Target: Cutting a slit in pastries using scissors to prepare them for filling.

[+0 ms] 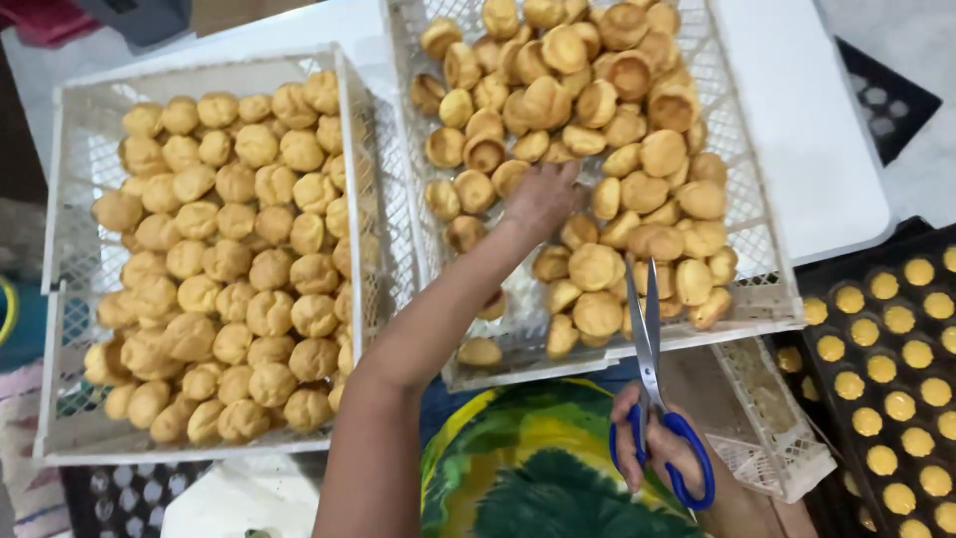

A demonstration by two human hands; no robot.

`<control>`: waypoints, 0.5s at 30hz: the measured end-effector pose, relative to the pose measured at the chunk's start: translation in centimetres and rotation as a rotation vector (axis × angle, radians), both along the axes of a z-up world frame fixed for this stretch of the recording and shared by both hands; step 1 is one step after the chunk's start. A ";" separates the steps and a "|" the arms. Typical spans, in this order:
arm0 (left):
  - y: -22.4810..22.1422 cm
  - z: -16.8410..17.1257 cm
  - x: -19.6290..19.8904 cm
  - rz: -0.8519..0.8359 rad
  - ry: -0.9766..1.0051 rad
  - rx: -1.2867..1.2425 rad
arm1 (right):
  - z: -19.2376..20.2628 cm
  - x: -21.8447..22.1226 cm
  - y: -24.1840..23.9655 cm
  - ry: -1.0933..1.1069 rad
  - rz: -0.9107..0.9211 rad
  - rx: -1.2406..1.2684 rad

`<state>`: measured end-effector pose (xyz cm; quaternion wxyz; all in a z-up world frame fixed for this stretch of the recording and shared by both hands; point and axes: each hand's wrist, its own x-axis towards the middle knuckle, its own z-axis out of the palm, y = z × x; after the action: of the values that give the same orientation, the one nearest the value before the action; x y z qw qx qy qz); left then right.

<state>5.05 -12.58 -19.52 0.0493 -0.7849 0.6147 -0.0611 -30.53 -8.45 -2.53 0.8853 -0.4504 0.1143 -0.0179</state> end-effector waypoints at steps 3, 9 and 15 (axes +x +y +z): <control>2.2 9.6 -1.1 0.072 0.268 0.384 | -1.7 -0.9 -0.5 -0.008 -0.037 0.005; 8.6 18.7 -2.2 0.574 1.292 -0.124 | -2.1 0.5 -0.4 -0.039 0.062 -0.159; 14.1 15.6 -6.4 0.514 2.405 -1.085 | 0.1 3.6 0.9 -0.036 0.291 -0.301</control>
<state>-1.39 1.49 -3.94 -0.8222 -0.3635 0.0108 0.4379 -26.98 -7.51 -2.48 0.8032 -0.5888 0.0281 0.0853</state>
